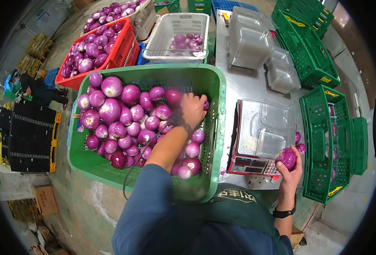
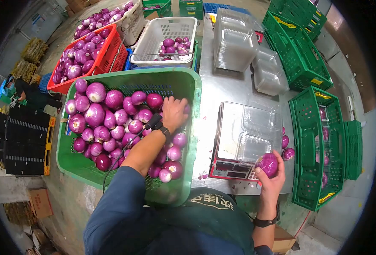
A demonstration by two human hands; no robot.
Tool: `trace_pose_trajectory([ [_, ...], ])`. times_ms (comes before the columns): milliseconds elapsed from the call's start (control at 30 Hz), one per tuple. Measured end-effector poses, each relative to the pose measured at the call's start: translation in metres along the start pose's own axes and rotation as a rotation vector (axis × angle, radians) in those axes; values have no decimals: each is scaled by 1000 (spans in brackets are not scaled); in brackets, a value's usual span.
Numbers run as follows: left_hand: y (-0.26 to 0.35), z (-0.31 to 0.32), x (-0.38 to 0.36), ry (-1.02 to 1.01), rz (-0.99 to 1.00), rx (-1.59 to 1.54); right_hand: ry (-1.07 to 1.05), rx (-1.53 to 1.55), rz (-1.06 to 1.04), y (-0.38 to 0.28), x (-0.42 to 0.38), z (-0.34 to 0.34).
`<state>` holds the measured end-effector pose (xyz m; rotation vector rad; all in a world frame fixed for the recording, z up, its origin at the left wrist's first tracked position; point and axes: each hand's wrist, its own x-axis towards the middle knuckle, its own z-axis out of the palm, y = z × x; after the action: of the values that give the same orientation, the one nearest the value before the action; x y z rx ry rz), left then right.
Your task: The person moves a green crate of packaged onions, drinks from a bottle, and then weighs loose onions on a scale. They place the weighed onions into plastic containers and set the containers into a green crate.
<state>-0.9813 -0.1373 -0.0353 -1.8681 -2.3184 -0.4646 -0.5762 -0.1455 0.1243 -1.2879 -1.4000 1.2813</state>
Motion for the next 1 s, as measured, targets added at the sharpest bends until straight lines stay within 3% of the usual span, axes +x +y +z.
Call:
trace_pose_trajectory([
  [167, -8, -37, -3, 68, -50, -463, 29, 44, 5, 8, 3, -12],
  [233, -18, -78, -2, -143, -235, -873, 23, 94, -21, 14, 6, -17],
  [267, -44, -67, -4, -170, -272, -998, 20, 118, -18, 17, 9, -21],
  [333, -71, -111, -11, -274, -440, -1333, 10, 179, -20, 12, 9, -16],
  [433, -99, -156, -39, -240, -586, -1847, -10, 218, 23, 13, 12, -17],
  [500, -110, -168, -52, -184, -762, -1769, -24, 211, 25, 14, 13, -17],
  [567, -123, -149, -71, -252, -813, -1432, -38, 210, 28, 14, 13, -14],
  [633, -106, -161, -80, -598, -840, -957, -52, 216, 28, 12, 13, -10],
  [667, -103, -145, -93, -577, -720, -884, -57, 212, 22, 10, 13, -8],
  [700, -94, -147, -96, -701, -733, -790, -62, 206, 14, 9, 13, -7],
  [767, -96, -118, -111, -775, -473, -507, -72, 193, 0, 8, 12, -6],
  [867, -74, -128, -105, -958, -306, -469, -69, 168, -16, 9, 10, -8],
  [933, -51, -130, -107, -1015, -94, -434, -58, 180, -1, 14, 7, -13],
  [967, -32, -136, -105, -1229, -177, -419, -53, 186, 6, 16, 5, -15],
  [1000, -25, -124, -115, -1258, -33, -467, -31, 189, 25, 18, 4, -17],
])
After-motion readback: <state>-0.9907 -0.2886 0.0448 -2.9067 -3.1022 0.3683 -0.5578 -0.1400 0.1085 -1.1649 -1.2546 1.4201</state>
